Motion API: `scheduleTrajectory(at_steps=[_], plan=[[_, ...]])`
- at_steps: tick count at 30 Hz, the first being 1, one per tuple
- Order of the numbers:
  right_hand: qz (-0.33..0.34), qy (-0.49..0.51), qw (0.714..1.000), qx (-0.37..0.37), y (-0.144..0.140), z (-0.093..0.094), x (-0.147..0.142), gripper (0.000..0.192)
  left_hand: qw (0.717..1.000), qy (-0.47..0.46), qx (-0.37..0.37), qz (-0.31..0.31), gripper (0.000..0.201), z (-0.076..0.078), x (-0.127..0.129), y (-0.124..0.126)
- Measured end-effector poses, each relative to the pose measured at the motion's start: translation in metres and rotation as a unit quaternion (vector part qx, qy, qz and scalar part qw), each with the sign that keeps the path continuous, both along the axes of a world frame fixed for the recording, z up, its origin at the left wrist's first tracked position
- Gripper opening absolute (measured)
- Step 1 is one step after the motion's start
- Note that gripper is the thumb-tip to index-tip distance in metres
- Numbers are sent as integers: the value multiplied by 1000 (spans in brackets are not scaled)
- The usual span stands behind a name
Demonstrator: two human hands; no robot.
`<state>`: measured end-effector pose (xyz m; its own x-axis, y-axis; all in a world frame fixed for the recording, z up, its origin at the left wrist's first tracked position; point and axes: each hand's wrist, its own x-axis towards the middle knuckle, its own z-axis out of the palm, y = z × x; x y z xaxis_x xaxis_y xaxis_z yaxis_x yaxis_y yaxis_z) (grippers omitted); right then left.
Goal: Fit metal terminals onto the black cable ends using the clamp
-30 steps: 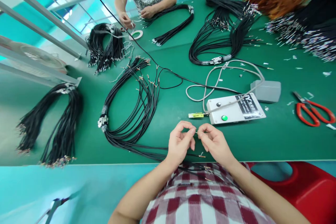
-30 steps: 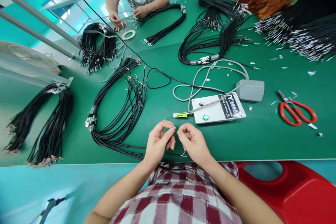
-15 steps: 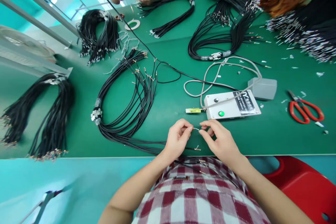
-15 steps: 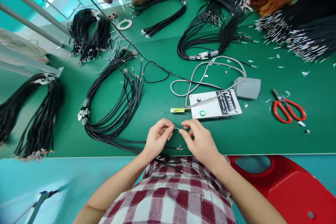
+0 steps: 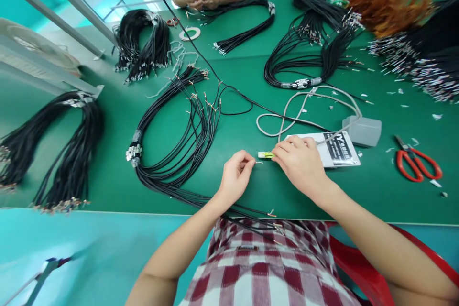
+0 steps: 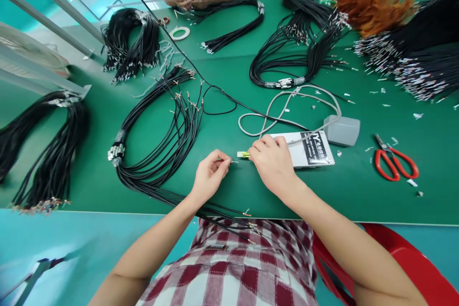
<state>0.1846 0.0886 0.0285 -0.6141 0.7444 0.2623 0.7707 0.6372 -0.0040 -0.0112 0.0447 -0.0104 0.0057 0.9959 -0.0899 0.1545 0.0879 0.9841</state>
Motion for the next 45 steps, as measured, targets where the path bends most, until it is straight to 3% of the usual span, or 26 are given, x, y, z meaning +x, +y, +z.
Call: scheduleTrajectory(at_steps=[2,6,12,15,21,28,36,45], plan=[[10,-18,999,-30,10,-1,-4,17,1000,-25,-13,6,23,-2,-4,7],[6,-25,999,-43,16,-6,-6,2,999,-36,-23,5,24,-2,-6,14],[58,-45,997,-35,19,-12,-5,24,1000,-8,-8,-1,17,-6,0,18],[64,-69,995,-23,23,-10,-7,26,1000,20,3,2,15,-11,2,21],[48,-100,993,-34,24,-7,-10,21,997,72,17,-2,13,-19,5,26],[40,-94,994,-36,22,-7,-11,22,994,108,29,7,14,-19,6,27],[32,-88,995,-37,20,-6,-10,22,972,201,123,15,17,-18,10,23],[2,-71,996,-58,13,-1,-13,7,979,176,105,13,16,-24,10,23]])
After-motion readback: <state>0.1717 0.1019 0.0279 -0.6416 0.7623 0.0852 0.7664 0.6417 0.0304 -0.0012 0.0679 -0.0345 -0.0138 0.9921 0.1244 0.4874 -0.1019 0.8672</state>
